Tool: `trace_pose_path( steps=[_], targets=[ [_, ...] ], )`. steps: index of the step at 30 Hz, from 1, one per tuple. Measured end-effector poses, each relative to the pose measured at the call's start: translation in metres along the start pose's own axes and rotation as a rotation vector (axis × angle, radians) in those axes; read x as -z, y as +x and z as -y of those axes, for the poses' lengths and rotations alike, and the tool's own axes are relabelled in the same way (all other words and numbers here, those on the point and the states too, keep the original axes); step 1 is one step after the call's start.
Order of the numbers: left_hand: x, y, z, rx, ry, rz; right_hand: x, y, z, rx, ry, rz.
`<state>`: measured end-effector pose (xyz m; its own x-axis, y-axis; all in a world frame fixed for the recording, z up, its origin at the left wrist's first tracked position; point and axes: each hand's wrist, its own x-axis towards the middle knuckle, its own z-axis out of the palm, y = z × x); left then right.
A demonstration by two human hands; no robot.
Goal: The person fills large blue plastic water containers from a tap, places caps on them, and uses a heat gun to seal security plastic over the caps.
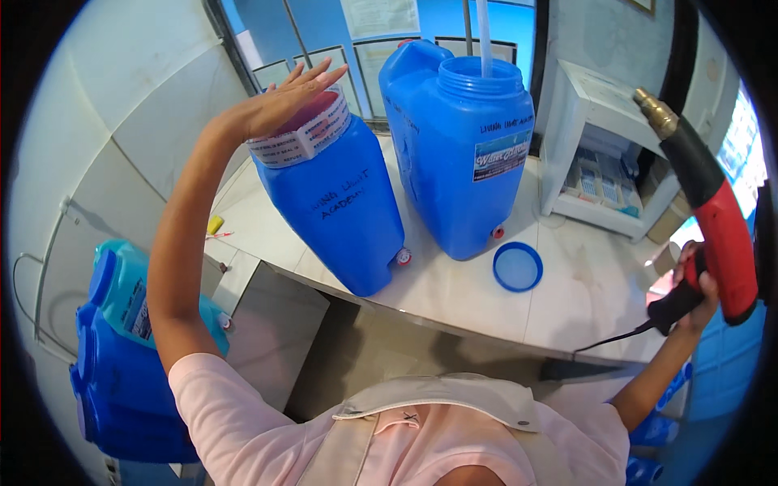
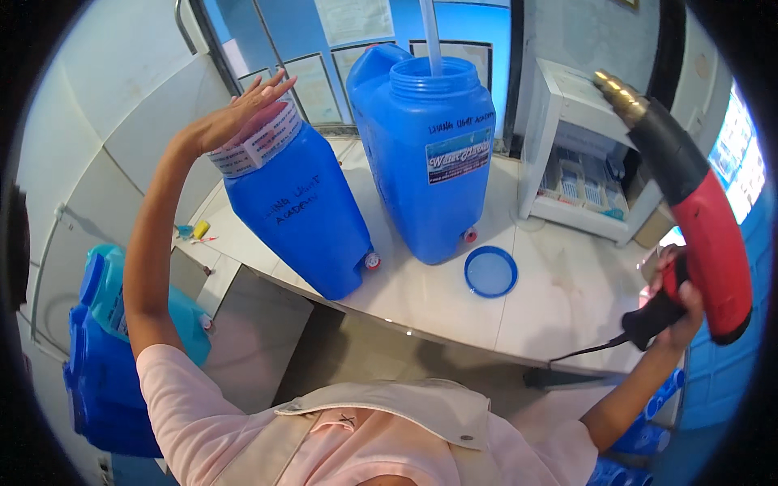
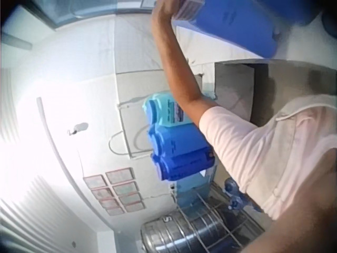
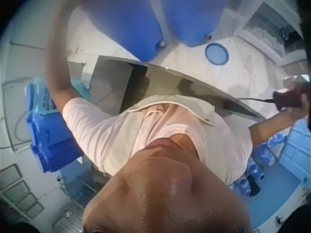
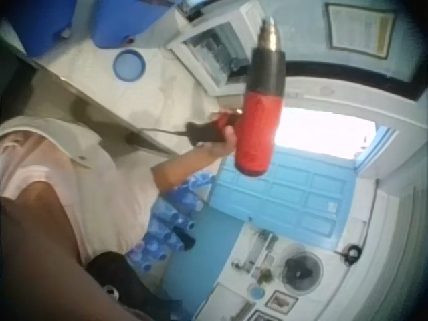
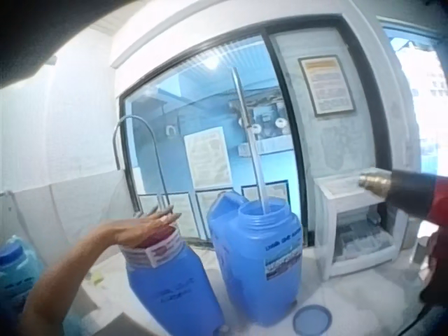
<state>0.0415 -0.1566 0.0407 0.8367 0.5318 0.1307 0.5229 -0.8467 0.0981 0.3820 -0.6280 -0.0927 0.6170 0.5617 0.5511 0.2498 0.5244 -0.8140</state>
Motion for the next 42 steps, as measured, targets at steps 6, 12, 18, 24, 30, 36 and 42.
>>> trace_pose_path(
  steps=[6, 12, 18, 24, 30, 36, 42],
  targets=[
    [-0.012, -0.004, 0.023, -0.146, -0.089, 0.078, -0.172, -0.080, -0.018, -0.136, 0.223, 0.029],
    [-0.011, 0.005, 0.014, -0.175, -0.062, 0.085, -0.270, -0.104, -0.039, -0.327, 0.344, 0.038],
    [-0.018, 0.012, 0.026, -0.182, -0.066, 0.056, -0.311, -0.111, -0.046, -0.382, 0.418, 0.042],
    [-0.022, 0.021, 0.028, -0.234, -0.104, 0.063, -0.315, -0.107, -0.049, -0.378, 0.428, 0.029],
    [-0.020, 0.021, 0.037, -0.233, -0.153, 0.063, -0.308, -0.074, -0.052, -0.388, 0.485, 0.010],
    [-0.015, 0.011, 0.027, -0.300, -0.212, 0.083, -0.298, -0.056, -0.051, -0.455, 0.508, -0.001],
    [-0.010, 0.008, 0.032, -0.243, -0.295, 0.134, -0.306, -0.091, -0.039, -0.391, 0.416, 0.086]
  ],
)
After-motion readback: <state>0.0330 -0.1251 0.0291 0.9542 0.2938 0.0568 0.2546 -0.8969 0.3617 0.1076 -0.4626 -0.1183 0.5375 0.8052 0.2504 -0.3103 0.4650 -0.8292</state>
